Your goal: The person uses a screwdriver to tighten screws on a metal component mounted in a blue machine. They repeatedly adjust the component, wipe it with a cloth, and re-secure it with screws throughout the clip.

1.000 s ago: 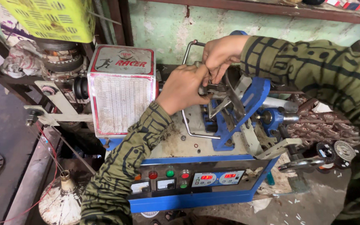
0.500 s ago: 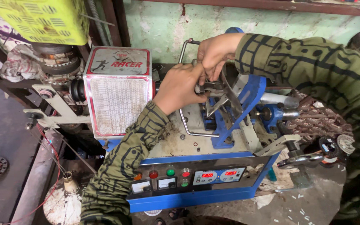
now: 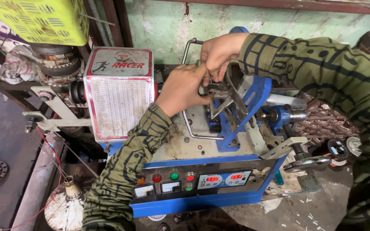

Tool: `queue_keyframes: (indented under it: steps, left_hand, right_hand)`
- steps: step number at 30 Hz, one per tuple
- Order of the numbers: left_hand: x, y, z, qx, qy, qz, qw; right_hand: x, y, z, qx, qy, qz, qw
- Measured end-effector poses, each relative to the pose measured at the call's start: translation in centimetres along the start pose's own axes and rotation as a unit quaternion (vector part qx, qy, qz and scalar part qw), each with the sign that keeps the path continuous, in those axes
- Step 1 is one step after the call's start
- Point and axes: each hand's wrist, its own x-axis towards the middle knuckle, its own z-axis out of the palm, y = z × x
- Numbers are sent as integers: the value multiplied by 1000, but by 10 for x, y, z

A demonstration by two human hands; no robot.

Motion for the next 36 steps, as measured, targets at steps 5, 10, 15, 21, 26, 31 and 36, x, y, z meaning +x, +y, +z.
queue_keyframes:
  steps: [5, 10, 15, 21, 26, 31, 36]
  left_hand:
    - [0, -1, 0, 0, -4, -5, 1000]
    - [-2, -3, 0, 0, 6, 1, 1000]
    - [-2, -3, 1, -8, -11, -9, 1000]
    - [-2, -1, -1, -7, -9, -4, 1000]
    - [-1, -1, -3, -6, -4, 2, 1000]
    - [-1, -2, -2, -4, 3, -5, 1000]
    - [-3, -4, 1, 0, -5, -5, 1000]
  right_hand:
    - [-1, -6, 3, -18, 19, 24, 999]
    - [-9, -16, 7, -20, 35, 34, 999]
    - [-13, -20, 11, 14, 27, 29, 999]
    - [-8, -17, 10, -3, 27, 31, 999]
    - [-3, -12, 4, -16, 1, 49, 999]
    - [4, -8, 1, -84, -16, 22, 996]
    - [8, -2, -6, -65, -46, -5, 997]
